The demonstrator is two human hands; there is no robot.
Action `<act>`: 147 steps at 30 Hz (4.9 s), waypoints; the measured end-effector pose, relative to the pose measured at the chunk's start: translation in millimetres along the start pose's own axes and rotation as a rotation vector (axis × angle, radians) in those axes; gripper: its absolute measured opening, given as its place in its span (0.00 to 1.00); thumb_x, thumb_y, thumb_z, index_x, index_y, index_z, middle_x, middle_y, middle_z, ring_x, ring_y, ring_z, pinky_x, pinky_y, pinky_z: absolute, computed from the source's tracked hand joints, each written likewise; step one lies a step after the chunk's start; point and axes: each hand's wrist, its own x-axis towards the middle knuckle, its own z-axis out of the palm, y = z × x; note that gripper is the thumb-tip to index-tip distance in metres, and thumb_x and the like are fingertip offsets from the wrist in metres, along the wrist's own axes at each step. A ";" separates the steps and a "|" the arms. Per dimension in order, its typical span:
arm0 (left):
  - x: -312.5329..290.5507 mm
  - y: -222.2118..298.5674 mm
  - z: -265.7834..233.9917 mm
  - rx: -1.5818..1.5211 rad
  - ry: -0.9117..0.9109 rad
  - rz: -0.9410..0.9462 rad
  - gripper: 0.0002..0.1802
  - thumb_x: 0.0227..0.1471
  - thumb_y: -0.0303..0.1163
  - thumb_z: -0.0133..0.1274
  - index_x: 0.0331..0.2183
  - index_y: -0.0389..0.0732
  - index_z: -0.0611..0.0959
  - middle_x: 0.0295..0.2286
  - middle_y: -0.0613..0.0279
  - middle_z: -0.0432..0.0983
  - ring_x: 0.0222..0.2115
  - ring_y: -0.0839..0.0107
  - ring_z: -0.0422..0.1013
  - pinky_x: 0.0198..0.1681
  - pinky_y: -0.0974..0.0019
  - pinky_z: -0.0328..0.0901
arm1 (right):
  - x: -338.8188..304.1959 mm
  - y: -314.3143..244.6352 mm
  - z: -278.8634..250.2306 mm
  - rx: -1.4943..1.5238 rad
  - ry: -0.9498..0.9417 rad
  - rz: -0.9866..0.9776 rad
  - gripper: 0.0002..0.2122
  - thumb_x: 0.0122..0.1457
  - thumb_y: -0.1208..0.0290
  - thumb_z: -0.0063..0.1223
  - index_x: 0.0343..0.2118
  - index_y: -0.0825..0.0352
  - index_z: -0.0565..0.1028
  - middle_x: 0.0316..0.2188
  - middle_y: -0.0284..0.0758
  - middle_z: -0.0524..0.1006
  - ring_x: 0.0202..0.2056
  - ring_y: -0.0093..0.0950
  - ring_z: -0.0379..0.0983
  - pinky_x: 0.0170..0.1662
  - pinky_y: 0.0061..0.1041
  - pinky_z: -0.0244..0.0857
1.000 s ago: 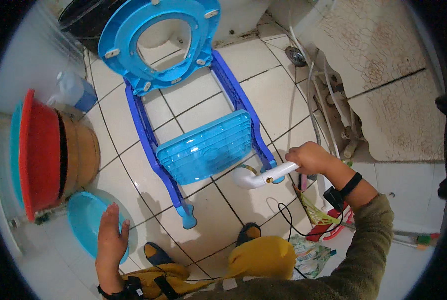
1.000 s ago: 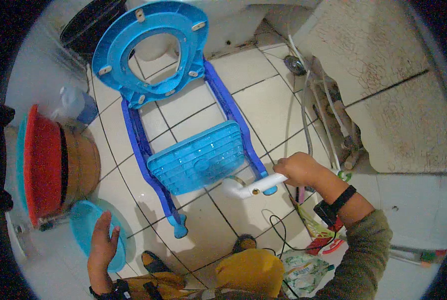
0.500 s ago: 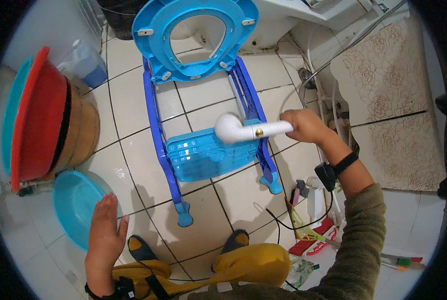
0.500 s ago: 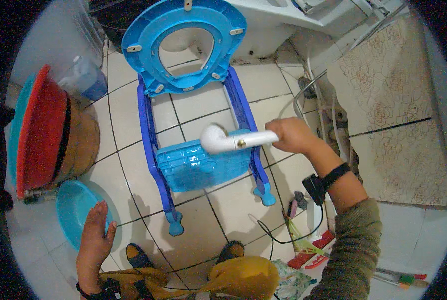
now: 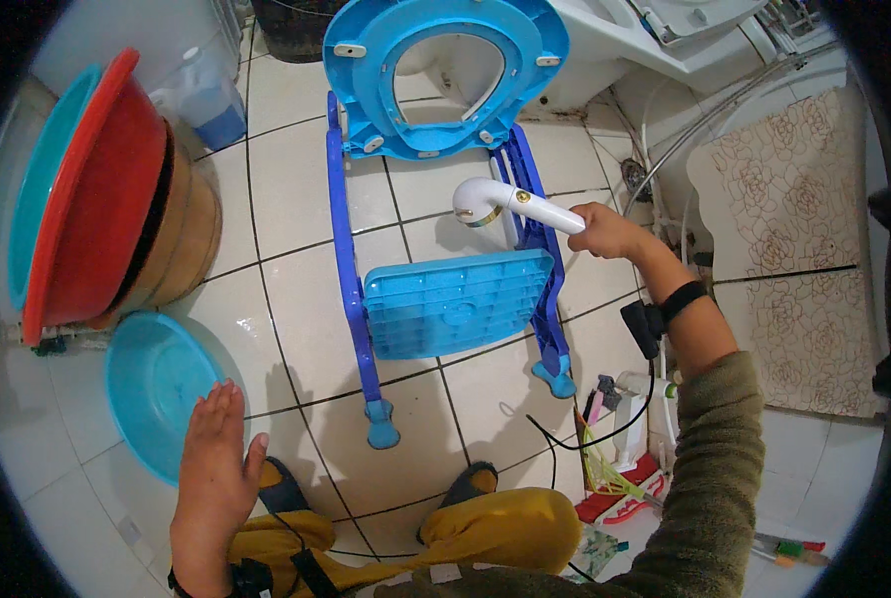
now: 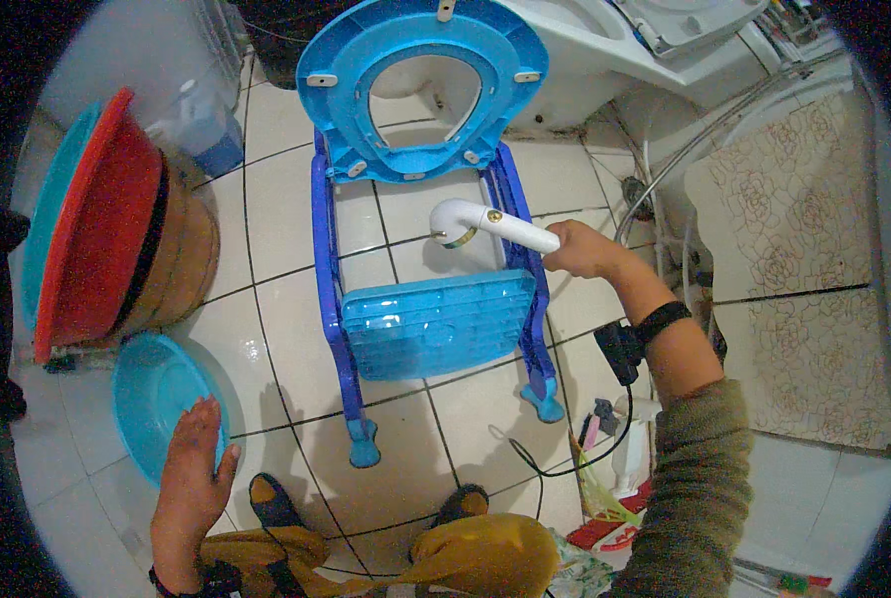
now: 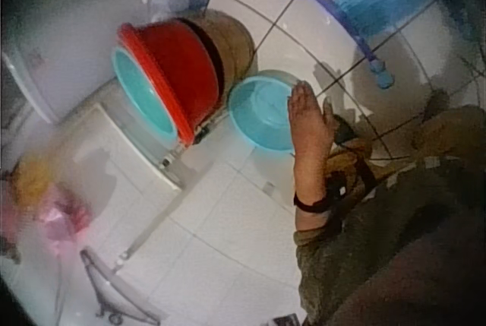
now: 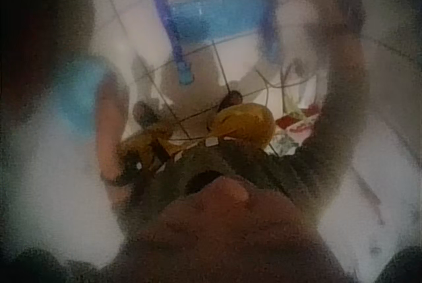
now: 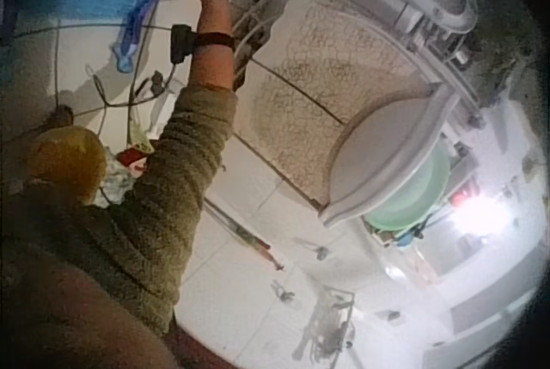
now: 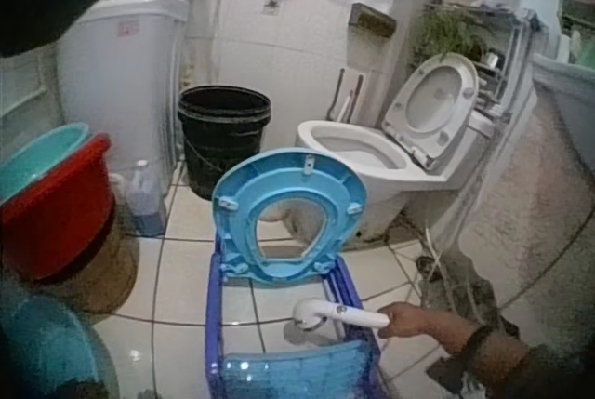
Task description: The person rinses a blue and white child's potty with a handheld shower head, then scrubs the seat and rim with a steel wool pad. The person repeatedly dips the pad into a basin of water and scrubs different parts of the potty.
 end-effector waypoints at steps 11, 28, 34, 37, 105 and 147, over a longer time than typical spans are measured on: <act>-0.1 -1.1 1.0 -0.003 -0.003 0.012 0.29 0.53 0.31 0.52 0.54 0.25 0.68 0.55 0.38 0.63 0.59 0.46 0.57 0.65 0.50 0.48 | 21.4 -25.4 14.4 -0.603 0.544 -0.375 0.10 0.45 0.69 0.58 0.34 0.59 0.76 0.30 0.41 0.79 0.34 0.45 0.76 0.38 0.43 0.69; -4.9 6.2 1.7 0.008 0.014 0.044 0.29 0.55 0.33 0.52 0.54 0.26 0.68 0.56 0.39 0.63 0.60 0.49 0.57 0.65 0.52 0.48 | 7.5 -102.7 72.9 0.723 -0.329 0.040 0.12 0.55 0.67 0.57 0.34 0.68 0.68 0.14 0.27 0.65 0.11 0.17 0.58 0.11 0.20 0.48; -5.3 3.2 2.5 0.020 0.021 0.048 0.29 0.55 0.33 0.52 0.54 0.25 0.68 0.56 0.39 0.63 0.60 0.49 0.57 0.65 0.52 0.48 | -5.9 -79.3 65.0 0.760 -0.344 0.091 0.10 0.55 0.67 0.56 0.28 0.65 0.67 0.13 0.26 0.65 0.10 0.16 0.57 0.11 0.20 0.48; -4.7 2.9 2.9 0.038 0.018 0.051 0.29 0.55 0.33 0.52 0.54 0.25 0.68 0.56 0.39 0.63 0.60 0.49 0.57 0.65 0.52 0.48 | -18.3 -63.0 57.5 0.763 -0.337 0.087 0.09 0.55 0.67 0.56 0.27 0.64 0.67 0.14 0.26 0.65 0.10 0.16 0.57 0.11 0.20 0.48; 0.9 -7.1 11.7 0.054 0.114 0.134 0.28 0.57 0.34 0.51 0.54 0.28 0.68 0.54 0.39 0.65 0.58 0.46 0.59 0.63 0.52 0.52 | -124.2 -67.9 226.2 -0.713 -0.300 -1.097 0.06 0.51 0.68 0.51 0.32 0.61 0.72 0.24 0.36 0.73 0.24 0.40 0.76 0.25 0.40 0.70; 9.2 4.9 19.8 0.071 0.014 0.184 0.29 0.58 0.34 0.50 0.56 0.30 0.66 0.56 0.38 0.62 0.60 0.46 0.56 0.64 0.52 0.50 | -208.5 43.3 157.3 -0.899 0.103 -0.508 0.04 0.52 0.70 0.50 0.31 0.60 0.73 0.24 0.34 0.74 0.26 0.34 0.76 0.28 0.36 0.70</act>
